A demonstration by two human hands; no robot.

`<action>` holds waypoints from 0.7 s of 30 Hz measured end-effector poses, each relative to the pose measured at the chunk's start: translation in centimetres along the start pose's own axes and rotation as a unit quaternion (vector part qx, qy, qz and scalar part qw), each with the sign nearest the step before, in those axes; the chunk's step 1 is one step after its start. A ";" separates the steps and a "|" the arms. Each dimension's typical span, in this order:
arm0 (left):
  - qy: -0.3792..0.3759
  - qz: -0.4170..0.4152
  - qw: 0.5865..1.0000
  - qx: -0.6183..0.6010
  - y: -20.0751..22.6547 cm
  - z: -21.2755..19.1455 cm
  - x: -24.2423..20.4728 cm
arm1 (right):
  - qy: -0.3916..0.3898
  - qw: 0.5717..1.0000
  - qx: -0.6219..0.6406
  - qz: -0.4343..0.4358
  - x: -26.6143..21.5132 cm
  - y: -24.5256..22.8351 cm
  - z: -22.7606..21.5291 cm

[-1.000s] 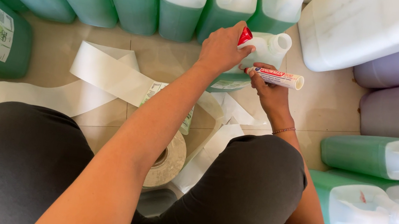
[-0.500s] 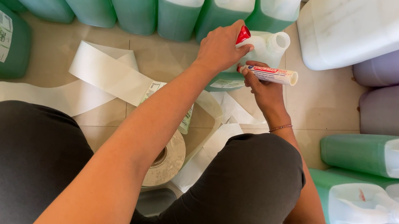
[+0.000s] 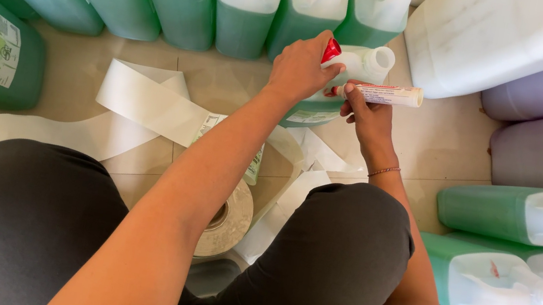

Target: The person applies labels to plastic jugs, marks the caps with a marker, and screws the caps onto the jugs. They then organize the jugs into rows and continue capping them with lids taken from a cardboard box.

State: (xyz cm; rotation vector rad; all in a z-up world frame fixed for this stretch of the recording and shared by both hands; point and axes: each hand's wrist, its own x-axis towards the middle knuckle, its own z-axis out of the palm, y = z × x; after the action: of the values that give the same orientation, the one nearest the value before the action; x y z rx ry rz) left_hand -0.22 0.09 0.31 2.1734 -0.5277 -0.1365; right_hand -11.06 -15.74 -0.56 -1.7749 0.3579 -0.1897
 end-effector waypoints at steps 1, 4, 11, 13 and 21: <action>0.003 0.004 1.000 0.002 0.0 0.0 0.0 | -0.002 1.000 0.003 0.001 0.0 0.0 0.0; 0.006 0.011 1.000 0.006 0.0 0.0 0.0 | 0.000 1.000 -0.001 0.004 0.2 0.1 0.2; 0.014 0.015 1.000 -0.003 -0.2 0.2 0.0 | -0.020 0.999 -0.022 -0.012 0.4 -0.3 0.7; 0.018 0.020 1.000 -0.006 -0.3 0.3 0.0 | -0.032 0.999 -0.020 -0.016 0.4 -0.5 1.0; 0.009 0.013 1.000 -0.002 -0.1 0.1 0.0 | 0.011 1.000 0.004 0.011 -0.1 0.7 -0.2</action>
State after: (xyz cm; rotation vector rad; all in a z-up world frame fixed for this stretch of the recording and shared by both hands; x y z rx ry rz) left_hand -0.20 0.05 0.11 2.1620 -0.5447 -0.1035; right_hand -11.36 -16.07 -1.20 -1.7610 0.3917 -0.1950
